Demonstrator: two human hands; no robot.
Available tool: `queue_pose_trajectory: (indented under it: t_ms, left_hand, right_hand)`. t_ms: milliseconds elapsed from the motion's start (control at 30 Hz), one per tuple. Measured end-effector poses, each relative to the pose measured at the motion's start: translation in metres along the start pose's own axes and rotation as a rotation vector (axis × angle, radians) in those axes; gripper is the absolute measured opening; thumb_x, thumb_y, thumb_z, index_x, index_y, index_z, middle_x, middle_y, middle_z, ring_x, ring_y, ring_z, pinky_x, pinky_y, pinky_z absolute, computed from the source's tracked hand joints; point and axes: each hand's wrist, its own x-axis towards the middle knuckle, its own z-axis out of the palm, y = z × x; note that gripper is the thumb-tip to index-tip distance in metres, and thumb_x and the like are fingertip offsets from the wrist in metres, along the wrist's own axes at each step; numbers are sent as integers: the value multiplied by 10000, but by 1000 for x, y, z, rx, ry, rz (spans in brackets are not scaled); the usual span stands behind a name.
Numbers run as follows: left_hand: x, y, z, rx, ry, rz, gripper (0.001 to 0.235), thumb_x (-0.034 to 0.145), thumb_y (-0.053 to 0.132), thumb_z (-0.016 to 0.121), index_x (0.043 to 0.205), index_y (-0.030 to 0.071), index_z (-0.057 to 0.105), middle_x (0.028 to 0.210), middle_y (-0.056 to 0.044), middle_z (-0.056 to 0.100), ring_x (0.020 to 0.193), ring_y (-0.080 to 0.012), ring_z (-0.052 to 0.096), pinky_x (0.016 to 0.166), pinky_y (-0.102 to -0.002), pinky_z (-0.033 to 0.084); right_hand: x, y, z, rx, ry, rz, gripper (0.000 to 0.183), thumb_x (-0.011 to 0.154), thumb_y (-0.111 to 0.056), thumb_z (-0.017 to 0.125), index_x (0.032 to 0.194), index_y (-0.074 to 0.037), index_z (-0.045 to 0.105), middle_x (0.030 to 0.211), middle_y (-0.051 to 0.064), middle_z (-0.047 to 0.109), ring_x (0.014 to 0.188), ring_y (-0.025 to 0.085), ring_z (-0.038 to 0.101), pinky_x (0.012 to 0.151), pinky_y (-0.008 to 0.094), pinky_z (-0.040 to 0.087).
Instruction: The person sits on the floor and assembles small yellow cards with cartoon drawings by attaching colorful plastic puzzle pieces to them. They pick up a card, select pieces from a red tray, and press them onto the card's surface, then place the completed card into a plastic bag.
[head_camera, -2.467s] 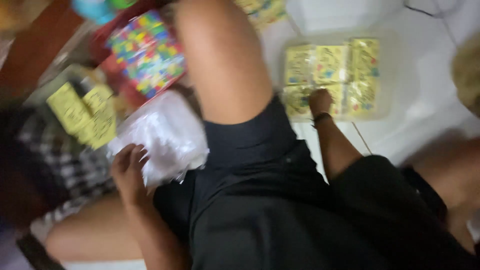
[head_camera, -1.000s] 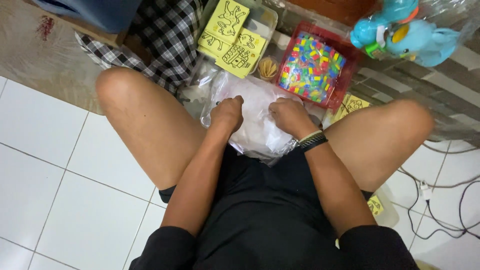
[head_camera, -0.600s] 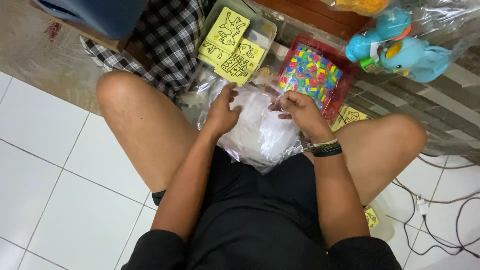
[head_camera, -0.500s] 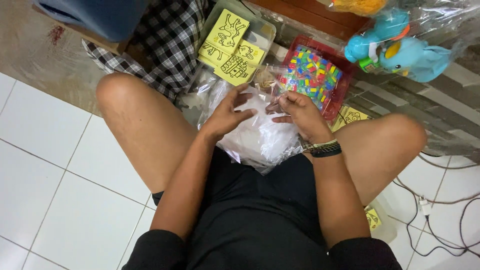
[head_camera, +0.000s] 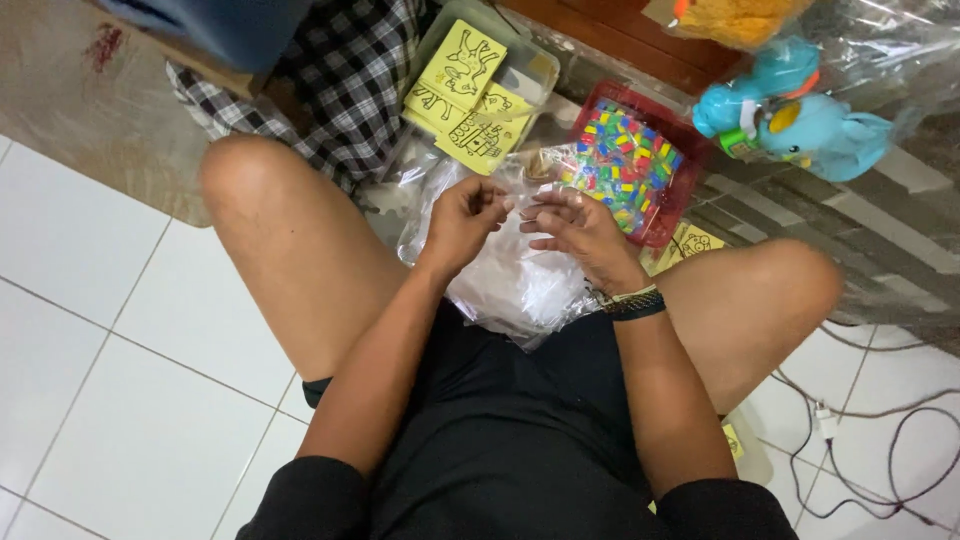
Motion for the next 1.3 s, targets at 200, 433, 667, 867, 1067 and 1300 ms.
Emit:
queue_pose_trajectory:
  t_ms: [200,433,667,867,1067,1300]
  left_hand:
    - [-4,13,7,-62,31,113,270,879,52,806,1132,35,713,937,-114,715,867,-181,727,755,-321,645]
    - [-11,31,7,-325,-19,89,240,986,20,662,1223,-22,669,1049,-241,751,924,-234,753,811,-367,673]
    - [-11,17,11,-86,-113,13,216,928,-16,696,1143,-31,715,973,-254,764,845,-225,758,757,-324,667]
    - [-16,29,14,-142,-149,-16,303,907,3,739,1198,-61,682,1008,-297,742,890,-274,752,785,-402,671]
    - [-8,14,3,-138,-72,-76,214,923,1,712,1128,-60,698,949,-256,755,812,-225,762,747,-331,672]
    - [-3,8,5,18,-51,-63,243,842,13,815,1067,-16,728,868,-195,771,703,-158,745,686,-277,671]
  right_hand:
    - [10,21,-14,-160,108,-99,187,941,-46,739,1105,23,680,897,173,742,785,223,764,670,336,677]
    - [6,19,-3,-332,47,-138,157,904,-54,787,1047,-3,743,851,131,762,755,124,732,698,258,633]
    - [10,9,-7,-212,145,-254,360,896,-101,820,1214,1,688,930,101,727,858,134,729,782,241,609]
    - [14,27,-12,-289,228,-336,125,898,-59,836,956,-4,740,701,58,662,663,57,630,635,204,536]
    - [18,20,-10,-192,271,-463,280,949,-26,764,1203,1,649,881,107,707,749,99,686,698,227,601]
    - [4,3,4,-385,150,-629,388,872,-3,838,1226,13,678,1263,121,600,1056,148,634,851,235,586]
